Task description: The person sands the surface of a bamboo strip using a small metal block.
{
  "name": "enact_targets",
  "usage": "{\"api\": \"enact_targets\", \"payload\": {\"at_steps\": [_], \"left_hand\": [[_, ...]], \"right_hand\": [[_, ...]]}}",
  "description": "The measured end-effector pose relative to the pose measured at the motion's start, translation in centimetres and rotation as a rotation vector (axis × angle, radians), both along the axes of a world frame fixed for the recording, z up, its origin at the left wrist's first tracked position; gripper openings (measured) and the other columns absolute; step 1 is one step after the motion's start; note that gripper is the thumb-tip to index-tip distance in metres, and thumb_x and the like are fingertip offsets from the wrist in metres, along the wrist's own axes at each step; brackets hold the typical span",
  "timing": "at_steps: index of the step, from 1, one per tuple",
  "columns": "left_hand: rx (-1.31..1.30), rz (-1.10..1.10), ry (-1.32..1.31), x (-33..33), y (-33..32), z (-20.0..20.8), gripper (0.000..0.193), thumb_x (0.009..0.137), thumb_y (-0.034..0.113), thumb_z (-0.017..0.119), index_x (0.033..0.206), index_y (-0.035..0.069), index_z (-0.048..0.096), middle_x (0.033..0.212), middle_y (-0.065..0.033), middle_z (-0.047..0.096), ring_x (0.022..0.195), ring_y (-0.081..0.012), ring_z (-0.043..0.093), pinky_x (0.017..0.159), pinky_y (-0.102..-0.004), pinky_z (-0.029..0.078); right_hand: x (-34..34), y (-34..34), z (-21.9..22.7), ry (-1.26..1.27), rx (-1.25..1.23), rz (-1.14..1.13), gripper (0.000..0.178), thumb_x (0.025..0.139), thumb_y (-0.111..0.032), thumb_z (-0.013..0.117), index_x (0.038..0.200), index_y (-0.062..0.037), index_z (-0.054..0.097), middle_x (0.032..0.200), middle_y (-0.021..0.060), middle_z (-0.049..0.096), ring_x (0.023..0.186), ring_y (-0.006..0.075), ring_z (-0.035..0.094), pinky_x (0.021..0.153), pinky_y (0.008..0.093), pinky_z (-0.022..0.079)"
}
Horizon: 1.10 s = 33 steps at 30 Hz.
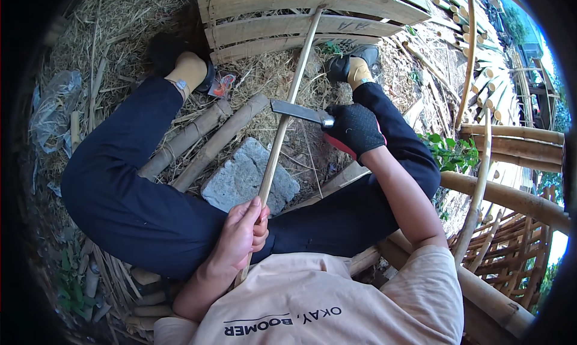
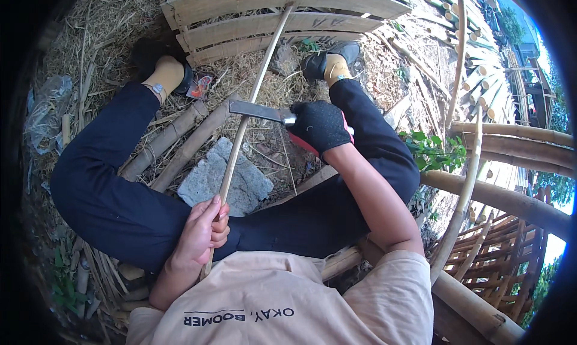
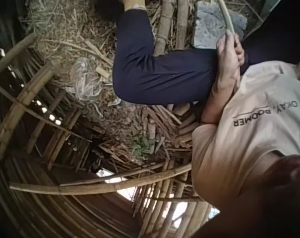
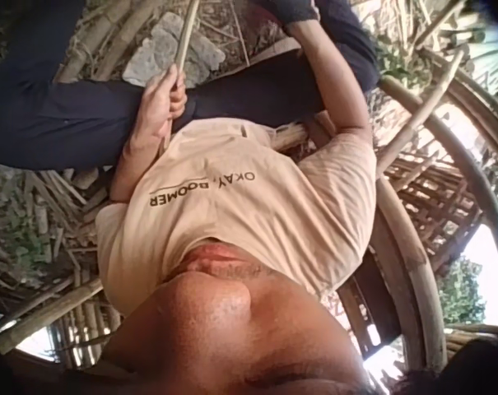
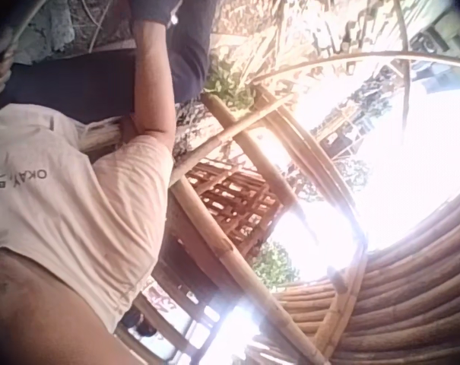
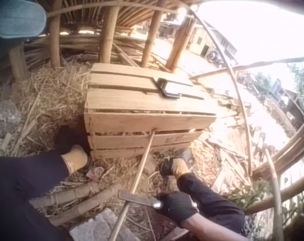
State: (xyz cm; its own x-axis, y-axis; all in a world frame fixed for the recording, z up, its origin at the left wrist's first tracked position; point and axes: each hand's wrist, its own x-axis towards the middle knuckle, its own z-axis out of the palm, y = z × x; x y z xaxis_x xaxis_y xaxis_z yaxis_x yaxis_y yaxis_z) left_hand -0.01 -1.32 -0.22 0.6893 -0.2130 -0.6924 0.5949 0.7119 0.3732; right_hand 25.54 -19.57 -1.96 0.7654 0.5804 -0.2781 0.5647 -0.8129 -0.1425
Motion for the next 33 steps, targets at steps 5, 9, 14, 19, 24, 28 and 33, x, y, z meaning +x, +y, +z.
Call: {"api": "enact_targets", "payload": {"at_steps": [5,9,14,19,24,28,33], "left_hand": [[-0.047,0.003,0.004,0.0,0.4,0.5,0.036,0.111,0.034,0.036,0.084,0.011,0.045,0.057,0.0092,0.024,0.041,-0.0006,0.018,0.034,-0.0207,0.016],[-0.064,0.014,0.0,0.1,0.5,0.6,0.036,0.111,0.034,0.036,0.085,0.011,0.046,0.057,0.0093,0.024,0.041,-0.0007,0.017,0.035,-0.0203,0.016],[-0.072,0.018,0.001,-0.1,0.6,0.3,0.036,0.111,0.034,0.036,0.085,0.011,0.046,0.057,0.0096,0.024,0.041,-0.0006,0.017,0.035,-0.0201,0.017],[-0.004,-0.005,0.008,0.0,0.0,0.2,0.037,0.111,0.036,0.037,0.084,0.012,0.045,0.056,0.0097,0.023,0.041,-0.0004,0.018,0.035,-0.0206,0.016],[0.019,-0.016,0.015,0.1,-0.1,0.2,0.038,0.111,0.037,0.037,0.083,0.012,0.045,0.056,0.0098,0.023,0.04,-0.0005,0.018,0.035,-0.0211,0.015],[0.014,-0.021,0.026,0.0,-0.1,0.5,0.038,0.111,0.036,0.037,0.083,0.012,0.045,0.056,0.0097,0.023,0.04,-0.0005,0.018,0.035,-0.021,0.015],[-0.05,-0.008,0.003,0.1,0.4,0.4,0.037,0.111,0.035,0.037,0.084,0.012,0.045,0.057,0.0092,0.023,0.041,-0.0006,0.018,0.035,-0.0209,0.015]], "right_hand": [[2.1,-1.8,-0.5,-0.026,0.107,-0.167,0.032,0.085,-0.041,0.069,0.092,-0.0107,0.075,0.079,0.0183,0.07,0.078,0.0379,0.07,0.073,0.0462,0.055],[-1.2,-1.2,0.5,0.106,0.203,-0.105,0.033,0.084,-0.046,0.072,0.093,-0.0135,0.075,0.077,0.0173,0.069,0.075,0.0379,0.069,0.069,0.0447,0.054],[-5.8,1.2,2.2,0.232,0.189,0.155,0.029,0.079,-0.038,0.075,0.095,-0.0141,0.074,0.073,0.0176,0.067,0.071,0.0399,0.067,0.065,0.047,0.054],[-5.9,1.0,1.7,0.281,0.058,0.193,0.029,0.076,-0.032,0.073,0.099,-0.0141,0.074,0.076,0.0188,0.069,0.074,0.0394,0.068,0.069,0.0477,0.054],[-3.1,0.9,1.5,0.156,0.027,0.048,0.027,0.08,-0.033,0.07,0.097,-0.0129,0.075,0.08,0.0188,0.071,0.078,0.0382,0.069,0.073,0.047,0.055],[1.8,-0.5,0.7,0.075,-0.017,-0.121,0.03,0.085,-0.038,0.064,0.096,-0.0129,0.077,0.084,0.0186,0.072,0.081,0.0367,0.071,0.077,0.0457,0.055],[-0.4,-0.5,0.9,0.081,0.024,-0.039,0.035,0.084,-0.042,0.067,0.101,-0.014,0.076,0.082,0.0174,0.072,0.079,0.0374,0.07,0.076,0.0469,0.055]]}}
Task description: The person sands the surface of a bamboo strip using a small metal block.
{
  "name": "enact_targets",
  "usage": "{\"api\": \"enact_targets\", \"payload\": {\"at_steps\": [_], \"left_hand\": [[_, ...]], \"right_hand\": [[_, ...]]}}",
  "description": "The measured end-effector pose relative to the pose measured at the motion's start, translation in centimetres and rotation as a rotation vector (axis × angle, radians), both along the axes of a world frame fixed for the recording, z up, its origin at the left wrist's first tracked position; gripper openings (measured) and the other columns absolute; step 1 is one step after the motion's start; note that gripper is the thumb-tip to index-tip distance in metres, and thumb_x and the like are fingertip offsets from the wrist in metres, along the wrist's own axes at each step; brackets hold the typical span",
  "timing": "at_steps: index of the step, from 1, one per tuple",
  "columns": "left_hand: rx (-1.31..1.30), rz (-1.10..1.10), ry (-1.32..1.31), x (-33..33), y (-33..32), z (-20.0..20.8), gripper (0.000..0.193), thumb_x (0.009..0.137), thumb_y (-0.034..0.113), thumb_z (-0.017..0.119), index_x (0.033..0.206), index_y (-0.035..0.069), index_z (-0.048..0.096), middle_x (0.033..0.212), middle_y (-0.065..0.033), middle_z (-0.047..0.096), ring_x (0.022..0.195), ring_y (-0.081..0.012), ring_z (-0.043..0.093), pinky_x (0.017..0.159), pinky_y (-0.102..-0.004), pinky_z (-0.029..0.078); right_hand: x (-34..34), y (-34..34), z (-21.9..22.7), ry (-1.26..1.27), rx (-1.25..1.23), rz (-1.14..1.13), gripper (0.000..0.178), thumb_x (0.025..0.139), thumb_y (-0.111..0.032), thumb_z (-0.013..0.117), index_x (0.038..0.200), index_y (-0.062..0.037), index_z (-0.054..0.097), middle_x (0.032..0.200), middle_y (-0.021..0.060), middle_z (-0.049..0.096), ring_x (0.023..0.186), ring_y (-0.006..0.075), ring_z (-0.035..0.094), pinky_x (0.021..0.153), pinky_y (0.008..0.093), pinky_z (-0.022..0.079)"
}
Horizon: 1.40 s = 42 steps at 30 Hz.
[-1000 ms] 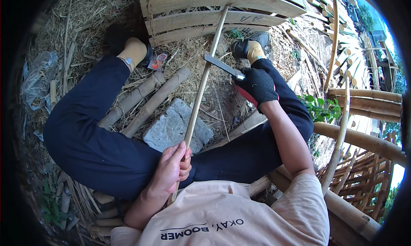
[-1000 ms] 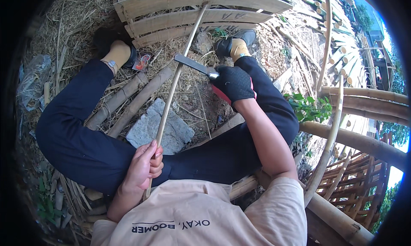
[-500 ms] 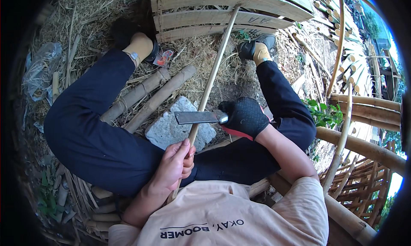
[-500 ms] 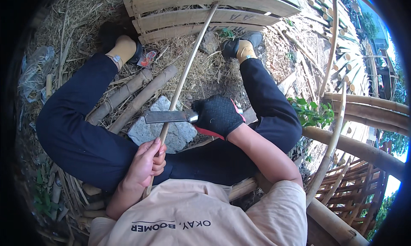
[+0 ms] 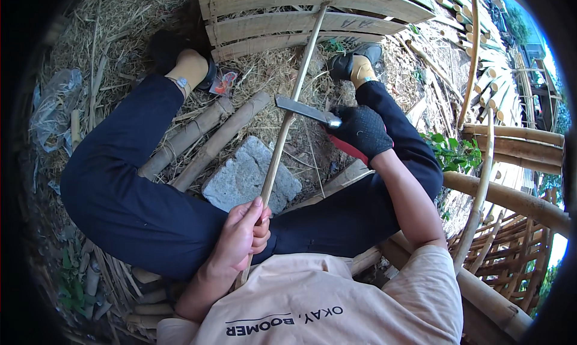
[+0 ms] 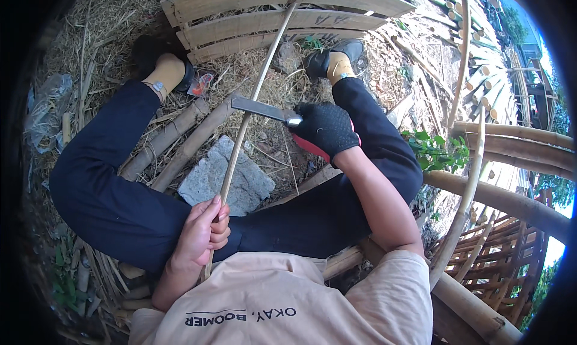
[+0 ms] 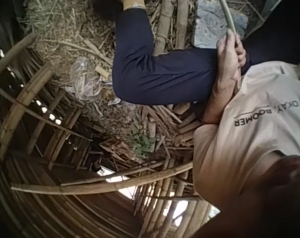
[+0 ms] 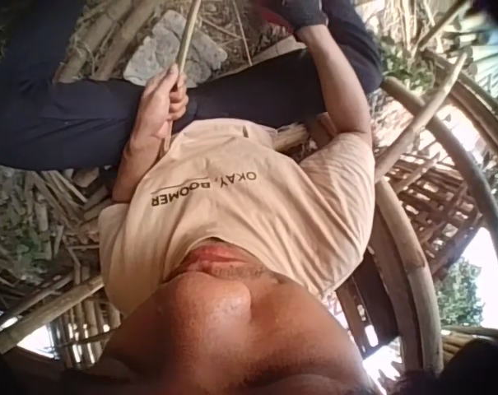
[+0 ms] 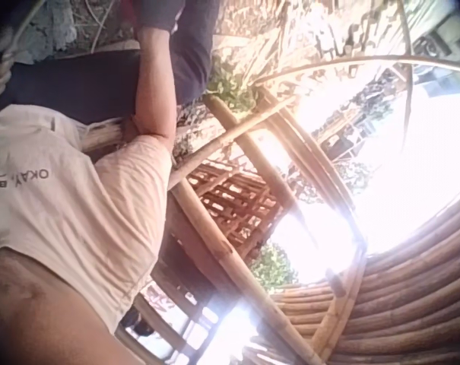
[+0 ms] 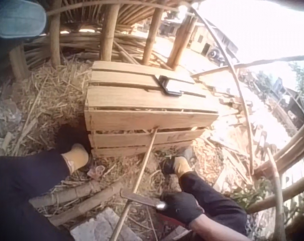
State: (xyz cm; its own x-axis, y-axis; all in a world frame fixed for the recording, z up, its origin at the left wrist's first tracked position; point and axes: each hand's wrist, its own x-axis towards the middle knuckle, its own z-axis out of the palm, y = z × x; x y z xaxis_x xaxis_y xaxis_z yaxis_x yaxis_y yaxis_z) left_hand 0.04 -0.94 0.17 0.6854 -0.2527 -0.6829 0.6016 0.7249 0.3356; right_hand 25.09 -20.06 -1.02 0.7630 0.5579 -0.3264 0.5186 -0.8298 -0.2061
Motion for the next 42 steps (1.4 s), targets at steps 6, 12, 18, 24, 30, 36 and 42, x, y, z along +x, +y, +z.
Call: {"api": "enact_targets", "payload": {"at_steps": [6,12,18,24,30,36,42], "left_hand": [[-0.01,0.003,-0.001,-0.1,0.2,0.0,0.036,0.111,0.035,0.036,0.085,0.012,0.045,0.057,0.0091,0.024,0.042,-0.0007,0.018,0.035,-0.0207,0.016],[0.021,-0.002,0.004,-0.1,-0.1,-0.2,0.037,0.111,0.036,0.037,0.084,0.012,0.045,0.057,0.0094,0.024,0.042,-0.0006,0.018,0.035,-0.0206,0.015],[0.08,0.0,0.024,0.0,-0.5,-0.3,0.038,0.11,0.036,0.038,0.083,0.012,0.045,0.056,0.0094,0.024,0.04,-0.0004,0.018,0.035,-0.0208,0.015],[0.047,0.014,0.012,-0.2,-0.6,-0.2,0.038,0.11,0.036,0.038,0.083,0.011,0.045,0.056,0.0092,0.024,0.04,-0.0002,0.018,0.035,-0.0207,0.014],[0.012,0.013,-0.001,-0.2,-0.2,-0.2,0.036,0.111,0.034,0.038,0.084,0.011,0.045,0.057,0.0093,0.024,0.041,-0.0004,0.018,0.035,-0.0204,0.016],[0.049,0.005,0.027,0.0,-0.3,0.1,0.035,0.111,0.034,0.038,0.084,0.011,0.045,0.057,0.0096,0.024,0.042,-0.0007,0.017,0.035,-0.0204,0.017],[0.115,0.002,0.014,-0.2,-0.8,-0.4,0.037,0.111,0.035,0.037,0.083,0.011,0.045,0.056,0.0097,0.025,0.041,-0.0004,0.018,0.034,-0.0205,0.016]], "right_hand": [[-4.5,1.4,1.7,0.15,0.145,0.237,0.03,0.079,-0.036,0.073,0.099,-0.0137,0.076,0.079,0.019,0.07,0.074,0.0387,0.069,0.069,0.0464,0.055],[-5.3,1.3,0.5,0.228,0.132,0.28,0.027,0.077,-0.032,0.071,0.095,-0.0124,0.075,0.078,0.0192,0.07,0.074,0.0397,0.069,0.07,0.0479,0.055],[-4.2,1.9,0.4,0.184,0.038,0.26,0.03,0.079,-0.035,0.069,0.096,-0.0122,0.076,0.082,0.0187,0.072,0.078,0.0385,0.07,0.075,0.0467,0.056],[1.1,0.2,0.0,0.0,-0.05,-0.004,0.031,0.083,-0.037,0.066,0.097,-0.0124,0.077,0.084,0.0184,0.072,0.08,0.0371,0.071,0.077,0.0465,0.056],[0.6,0.0,0.4,-0.012,-0.016,-0.081,0.034,0.086,-0.043,0.066,0.099,-0.0139,0.077,0.082,0.0175,0.072,0.078,0.0381,0.07,0.075,0.0458,0.055],[-5.4,1.9,2.7,0.201,0.157,0.338,0.03,0.077,-0.035,0.073,0.095,-0.0108,0.074,0.076,0.0174,0.07,0.073,0.0385,0.069,0.07,0.0467,0.055],[-5.7,2.3,2.0,0.2,-0.028,0.268,0.029,0.073,-0.027,0.069,0.099,-0.015,0.076,0.08,0.0179,0.072,0.076,0.0365,0.071,0.071,0.046,0.056]]}}
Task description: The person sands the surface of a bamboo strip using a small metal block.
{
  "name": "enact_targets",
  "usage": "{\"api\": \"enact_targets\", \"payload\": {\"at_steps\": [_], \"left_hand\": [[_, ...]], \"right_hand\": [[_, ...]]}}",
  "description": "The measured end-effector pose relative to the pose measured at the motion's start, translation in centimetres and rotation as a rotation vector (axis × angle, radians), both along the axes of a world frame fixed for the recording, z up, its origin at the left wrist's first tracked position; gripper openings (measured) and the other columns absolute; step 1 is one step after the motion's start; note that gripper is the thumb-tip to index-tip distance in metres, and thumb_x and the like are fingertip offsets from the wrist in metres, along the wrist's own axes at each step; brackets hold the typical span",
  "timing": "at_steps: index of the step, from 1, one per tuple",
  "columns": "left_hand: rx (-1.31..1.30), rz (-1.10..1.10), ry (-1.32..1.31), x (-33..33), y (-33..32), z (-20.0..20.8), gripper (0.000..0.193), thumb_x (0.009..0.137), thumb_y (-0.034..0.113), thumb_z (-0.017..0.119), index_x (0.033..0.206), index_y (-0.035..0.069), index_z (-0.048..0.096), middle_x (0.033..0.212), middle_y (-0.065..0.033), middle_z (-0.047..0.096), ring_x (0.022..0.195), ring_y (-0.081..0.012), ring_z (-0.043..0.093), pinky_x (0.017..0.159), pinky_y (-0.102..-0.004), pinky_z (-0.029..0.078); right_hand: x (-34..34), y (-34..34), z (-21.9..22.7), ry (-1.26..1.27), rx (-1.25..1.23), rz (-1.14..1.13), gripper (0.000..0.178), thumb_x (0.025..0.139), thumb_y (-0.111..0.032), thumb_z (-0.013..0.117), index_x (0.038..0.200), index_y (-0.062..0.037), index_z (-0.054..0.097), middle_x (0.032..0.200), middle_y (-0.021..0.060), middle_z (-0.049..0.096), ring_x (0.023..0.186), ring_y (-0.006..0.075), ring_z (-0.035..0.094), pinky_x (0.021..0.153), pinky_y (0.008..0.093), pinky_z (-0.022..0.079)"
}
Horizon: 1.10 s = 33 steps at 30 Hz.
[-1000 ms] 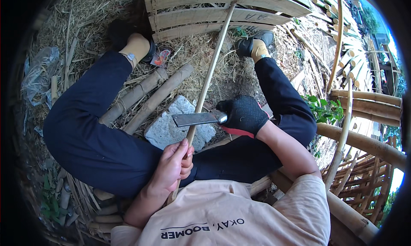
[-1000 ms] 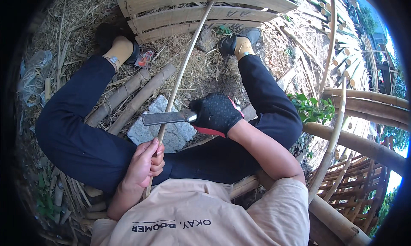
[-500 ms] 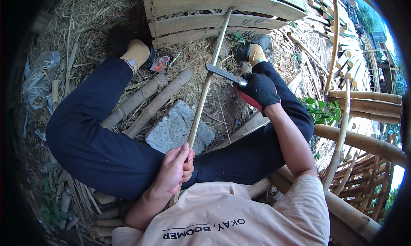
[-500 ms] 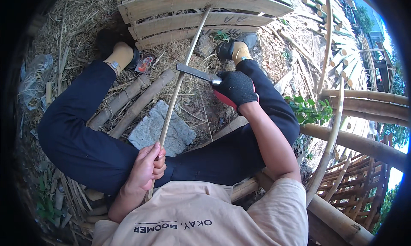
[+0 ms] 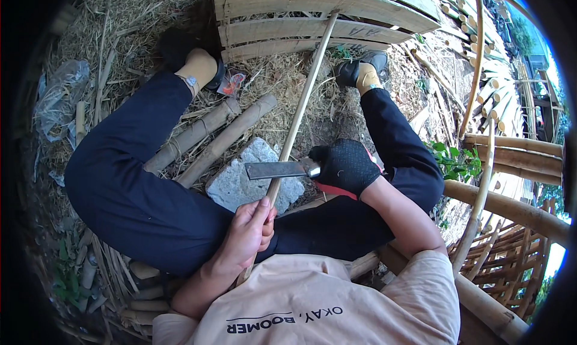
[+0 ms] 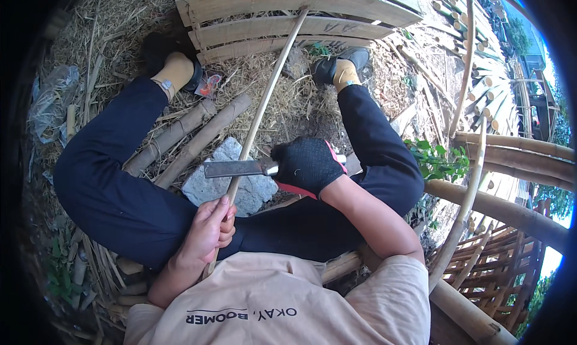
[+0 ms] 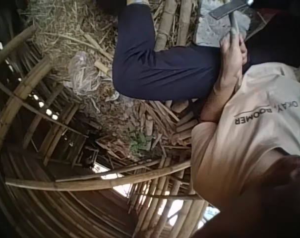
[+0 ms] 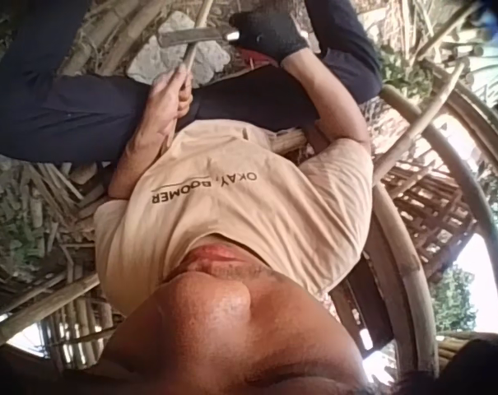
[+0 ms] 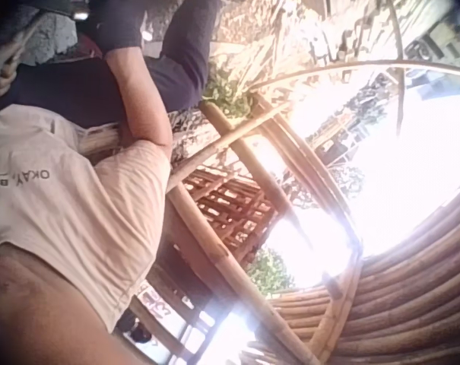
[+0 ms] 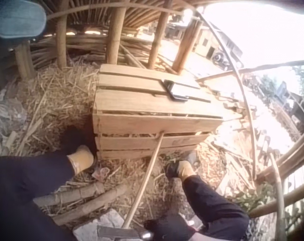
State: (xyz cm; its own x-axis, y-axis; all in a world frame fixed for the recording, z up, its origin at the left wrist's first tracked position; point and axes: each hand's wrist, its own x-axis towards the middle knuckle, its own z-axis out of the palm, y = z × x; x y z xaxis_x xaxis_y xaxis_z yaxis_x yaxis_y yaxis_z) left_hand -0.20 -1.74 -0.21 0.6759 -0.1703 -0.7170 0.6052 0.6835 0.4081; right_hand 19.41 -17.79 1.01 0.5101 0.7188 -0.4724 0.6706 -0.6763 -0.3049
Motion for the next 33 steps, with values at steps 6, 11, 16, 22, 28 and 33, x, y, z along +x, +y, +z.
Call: {"api": "enact_targets", "payload": {"at_steps": [6,11,16,22,28,33], "left_hand": [[0.037,0.003,-0.007,0.1,-0.3,-0.2,0.037,0.111,0.036,0.037,0.083,0.011,0.045,0.056,0.0098,0.025,0.04,-0.0002,0.019,0.034,-0.0203,0.016],[0.001,-0.002,0.009,0.1,-0.2,0.3,0.037,0.111,0.035,0.037,0.084,0.012,0.044,0.057,0.0095,0.025,0.04,-0.0004,0.019,0.034,-0.0204,0.017],[-0.074,0.01,-0.013,0.0,0.4,0.2,0.036,0.111,0.034,0.037,0.083,0.012,0.045,0.057,0.0093,0.026,0.041,-0.0006,0.019,0.034,-0.0205,0.016],[-0.057,0.011,0.01,0.0,0.3,0.3,0.036,0.111,0.033,0.037,0.082,0.012,0.045,0.057,0.0096,0.026,0.041,-0.0003,0.018,0.035,-0.0206,0.015],[0.013,0.0,-0.022,-0.2,-0.2,-0.3,0.037,0.111,0.035,0.038,0.083,0.012,0.045,0.058,0.0096,0.027,0.041,0.0,0.019,0.036,-0.0205,0.015],[0.033,0.004,-0.037,-0.1,-0.1,-0.7,0.036,0.11,0.035,0.039,0.084,0.011,0.045,0.058,0.0093,0.027,0.041,0.0004,0.02,0.035,-0.0202,0.016]], "right_hand": [[3.2,-0.6,-0.8,-0.178,-0.063,-0.156,0.026,0.077,-0.029,0.067,0.098,-0.0165,0.077,0.083,0.015,0.073,0.081,0.0339,0.072,0.076,0.0445,0.057],[8.1,-3.0,-1.6,-0.425,0.04,-0.24,0.018,0.082,-0.028,0.066,0.086,-0.013,0.075,0.077,0.0153,0.071,0.078,0.0345,0.071,0.072,0.0469,0.055],[6.7,-3.3,-1.5,-0.292,0.094,-0.293,0.032,0.085,-0.042,0.069,0.094,-0.0124,0.076,0.078,0.0171,0.071,0.077,0.0372,0.07,0.074,0.0462,0.055],[1.2,-0.5,1.0,0.027,0.051,-0.068,0.038,0.081,-0.046,0.075,0.097,-0.0116,0.076,0.079,0.0178,0.071,0.077,0.0378,0.069,0.073,0.0439,0.056],[1.3,-0.6,-0.9,-0.022,0.039,0.022,0.023,0.076,-0.029,0.069,0.091,-0.0119,0.074,0.081,0.0189,0.071,0.078,0.0393,0.07,0.074,0.0475,0.056],[3.2,-0.2,-1.2,-0.105,0.026,-0.027,0.022,0.075,-0.027,0.069,0.091,-0.0124,0.074,0.079,0.0184,0.07,0.077,0.039,0.07,0.073,0.047,0.056]]}}
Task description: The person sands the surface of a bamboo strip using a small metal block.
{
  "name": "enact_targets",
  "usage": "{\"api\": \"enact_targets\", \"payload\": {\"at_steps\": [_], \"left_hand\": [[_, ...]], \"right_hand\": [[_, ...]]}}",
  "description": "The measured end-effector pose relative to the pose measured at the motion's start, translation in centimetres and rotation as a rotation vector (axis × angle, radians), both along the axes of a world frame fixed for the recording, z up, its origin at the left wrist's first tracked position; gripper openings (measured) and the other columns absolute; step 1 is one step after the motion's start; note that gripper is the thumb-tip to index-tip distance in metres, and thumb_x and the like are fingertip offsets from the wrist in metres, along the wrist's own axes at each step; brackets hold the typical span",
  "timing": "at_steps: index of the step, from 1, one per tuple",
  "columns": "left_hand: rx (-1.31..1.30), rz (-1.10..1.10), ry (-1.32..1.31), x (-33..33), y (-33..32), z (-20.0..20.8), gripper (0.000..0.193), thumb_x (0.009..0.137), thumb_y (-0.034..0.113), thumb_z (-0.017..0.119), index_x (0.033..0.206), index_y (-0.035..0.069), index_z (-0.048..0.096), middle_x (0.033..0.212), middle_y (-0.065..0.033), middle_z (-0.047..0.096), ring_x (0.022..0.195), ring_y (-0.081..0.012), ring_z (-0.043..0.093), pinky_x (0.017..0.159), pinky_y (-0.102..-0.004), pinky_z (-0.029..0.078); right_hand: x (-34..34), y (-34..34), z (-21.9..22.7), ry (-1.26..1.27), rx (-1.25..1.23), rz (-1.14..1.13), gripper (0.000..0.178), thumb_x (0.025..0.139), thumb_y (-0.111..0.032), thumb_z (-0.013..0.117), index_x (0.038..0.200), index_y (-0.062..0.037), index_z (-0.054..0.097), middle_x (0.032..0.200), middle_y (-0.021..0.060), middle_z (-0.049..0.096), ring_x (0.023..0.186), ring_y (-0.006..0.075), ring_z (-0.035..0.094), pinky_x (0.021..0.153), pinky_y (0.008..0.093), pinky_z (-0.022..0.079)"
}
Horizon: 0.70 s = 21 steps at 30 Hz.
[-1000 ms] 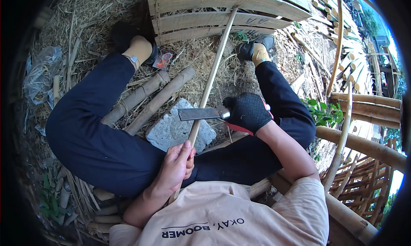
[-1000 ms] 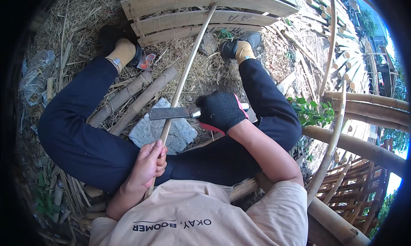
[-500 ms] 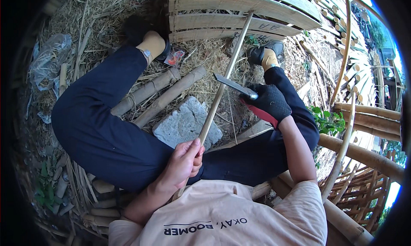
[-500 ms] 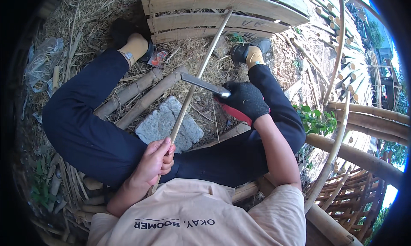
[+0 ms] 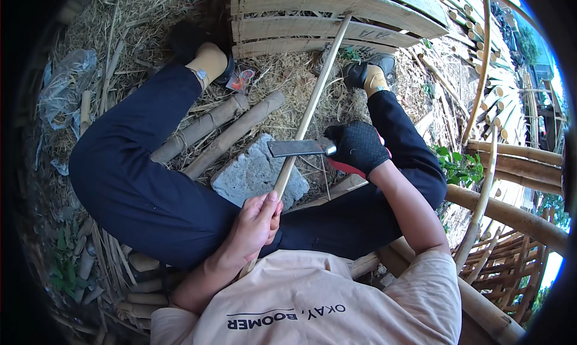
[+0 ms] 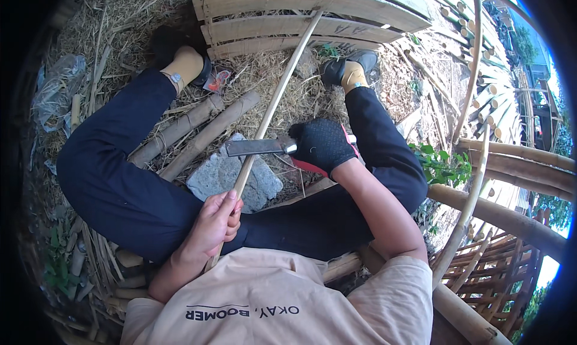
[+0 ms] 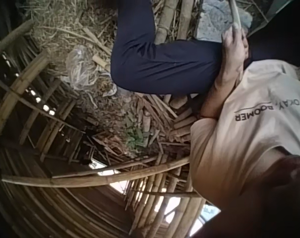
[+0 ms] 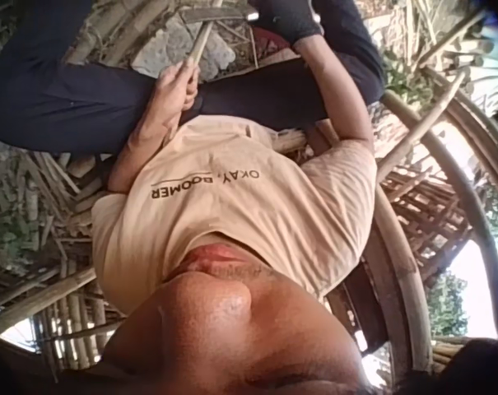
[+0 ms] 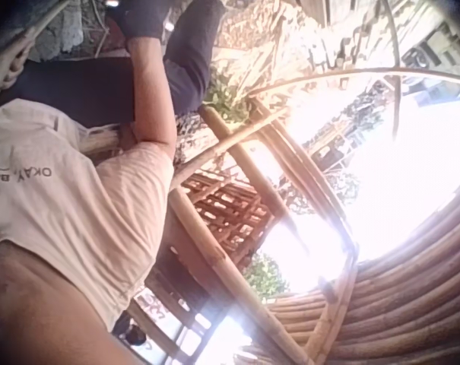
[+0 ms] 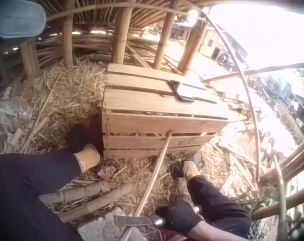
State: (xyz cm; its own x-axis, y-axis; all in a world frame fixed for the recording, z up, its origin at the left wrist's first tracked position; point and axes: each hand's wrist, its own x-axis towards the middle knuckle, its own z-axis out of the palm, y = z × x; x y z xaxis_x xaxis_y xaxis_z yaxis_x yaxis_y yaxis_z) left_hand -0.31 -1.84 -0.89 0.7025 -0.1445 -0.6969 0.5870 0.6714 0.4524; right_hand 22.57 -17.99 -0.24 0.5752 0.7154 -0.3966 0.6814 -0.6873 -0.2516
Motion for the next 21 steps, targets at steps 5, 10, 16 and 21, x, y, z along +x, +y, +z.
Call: {"api": "enact_targets", "payload": {"at_steps": [5,10,16,21], "left_hand": [[0.008,0.004,0.031,0.2,0.0,0.5,0.035,0.11,0.034,0.039,0.084,0.011,0.045,0.058,0.0094,0.027,0.041,0.0002,0.02,0.035,-0.0202,0.016],[-0.053,-0.002,0.001,-0.2,0.3,0.6,0.035,0.111,0.034,0.039,0.084,0.011,0.045,0.058,0.0094,0.027,0.041,-0.0002,0.02,0.035,-0.0203,0.016],[-0.079,0.003,0.013,0.0,0.6,1.0,0.035,0.111,0.033,0.038,0.084,0.012,0.045,0.057,0.0096,0.026,0.041,-0.0003,0.019,0.034,-0.0204,0.016],[-0.106,-0.001,0.027,0.2,0.8,1.0,0.035,0.111,0.033,0.038,0.084,0.012,0.045,0.057,0.0098,0.025,0.041,-0.0004,0.018,0.035,-0.0203,0.017]], "right_hand": [[0.1,0.0,-0.2,0.001,0.026,-0.028,0.021,0.076,-0.027,0.069,0.092,-0.0136,0.075,0.08,0.0179,0.071,0.078,0.0385,0.07,0.074,0.0466,0.056],[3.9,-1.3,-0.8,-0.083,-0.027,-0.268,0.023,0.081,-0.03,0.068,0.093,-0.012,0.076,0.082,0.0171,0.073,0.079,0.0359,0.071,0.076,0.0446,0.056],[3.9,-2.4,-0.9,-0.162,-0.005,-0.302,0.035,0.084,-0.044,0.068,0.098,-0.0123,0.076,0.086,0.0173,0.073,0.084,0.0357,0.071,0.077,0.0449,0.055],[0.4,-0.5,1.0,0.032,-0.026,-0.16,0.036,0.082,-0.047,0.071,0.103,-0.0179,0.075,0.087,0.0156,0.073,0.084,0.0376,0.07,0.077,0.0453,0.055]]}}
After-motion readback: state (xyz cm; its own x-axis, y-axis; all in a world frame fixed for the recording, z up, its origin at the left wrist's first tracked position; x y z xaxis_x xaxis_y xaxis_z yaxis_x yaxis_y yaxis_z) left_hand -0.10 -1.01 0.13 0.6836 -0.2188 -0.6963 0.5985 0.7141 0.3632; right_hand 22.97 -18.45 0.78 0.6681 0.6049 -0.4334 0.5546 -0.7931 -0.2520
